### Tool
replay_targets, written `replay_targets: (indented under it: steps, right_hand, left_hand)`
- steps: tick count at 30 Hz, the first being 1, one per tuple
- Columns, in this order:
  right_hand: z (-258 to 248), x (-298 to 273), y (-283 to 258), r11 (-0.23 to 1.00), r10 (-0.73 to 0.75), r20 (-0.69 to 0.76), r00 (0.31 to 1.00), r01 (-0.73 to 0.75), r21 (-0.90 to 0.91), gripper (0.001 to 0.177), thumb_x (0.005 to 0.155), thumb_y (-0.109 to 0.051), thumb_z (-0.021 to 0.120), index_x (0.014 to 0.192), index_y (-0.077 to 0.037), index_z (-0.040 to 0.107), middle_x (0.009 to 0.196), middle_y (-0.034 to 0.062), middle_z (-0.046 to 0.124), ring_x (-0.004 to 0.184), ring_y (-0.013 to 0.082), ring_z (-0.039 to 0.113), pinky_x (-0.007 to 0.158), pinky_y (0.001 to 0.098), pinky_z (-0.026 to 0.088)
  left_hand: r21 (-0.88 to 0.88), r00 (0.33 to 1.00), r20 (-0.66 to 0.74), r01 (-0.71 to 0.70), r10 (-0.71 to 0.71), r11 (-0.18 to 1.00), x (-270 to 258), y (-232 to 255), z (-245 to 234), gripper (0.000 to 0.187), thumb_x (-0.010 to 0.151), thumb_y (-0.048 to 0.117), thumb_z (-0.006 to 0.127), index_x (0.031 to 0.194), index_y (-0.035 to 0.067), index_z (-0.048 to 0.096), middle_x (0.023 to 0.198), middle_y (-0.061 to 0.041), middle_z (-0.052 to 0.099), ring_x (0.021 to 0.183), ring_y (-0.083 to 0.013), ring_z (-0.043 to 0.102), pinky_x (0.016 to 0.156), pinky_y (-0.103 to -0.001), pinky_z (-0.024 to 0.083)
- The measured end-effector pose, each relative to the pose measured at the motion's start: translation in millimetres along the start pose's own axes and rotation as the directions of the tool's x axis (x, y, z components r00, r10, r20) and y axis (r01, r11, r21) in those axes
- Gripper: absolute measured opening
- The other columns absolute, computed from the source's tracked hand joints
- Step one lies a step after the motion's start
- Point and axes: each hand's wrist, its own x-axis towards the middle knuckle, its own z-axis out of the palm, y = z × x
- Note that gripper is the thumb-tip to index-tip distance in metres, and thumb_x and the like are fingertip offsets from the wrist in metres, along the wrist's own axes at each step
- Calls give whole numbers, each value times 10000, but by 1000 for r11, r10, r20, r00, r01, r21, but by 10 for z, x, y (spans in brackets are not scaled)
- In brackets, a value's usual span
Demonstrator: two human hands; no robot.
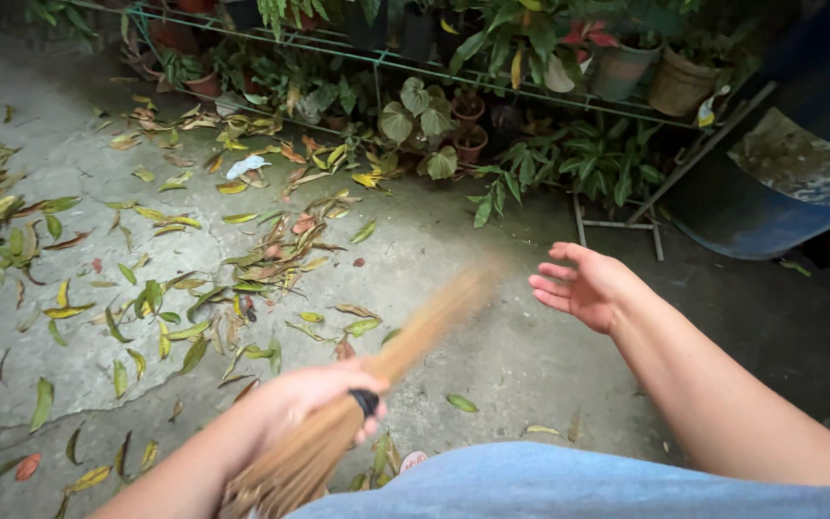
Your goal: The person sweeps dry leaves on a concrete floor using a stick broom.
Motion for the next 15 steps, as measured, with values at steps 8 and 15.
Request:
replay_targets:
  steps: [8,15]
  right_hand:
    - [68,-26,99,1000,6,-27,1000,-6,30,302,960,-208,588,1239,-111,524,1259,131,572,1052,322,671,918,464,582]
    - [34,-78,105,999,12,-41,999,-11,33,366,944,-184,587,1290,-105,499,1260,133,576,1047,320,672,910,459,590]
  left_hand:
    - [81,974,-96,214,-206,973,-32,-978,-948,273,953,376,734,975,112,668,777,-39,704,706,-186,658,645,-327,527]
    - [17,908,-407,119,-102,993,-413,-466,-798,247,855,279,719,1043,123,682,810,-20,709,722,-182,663,650,-355,551]
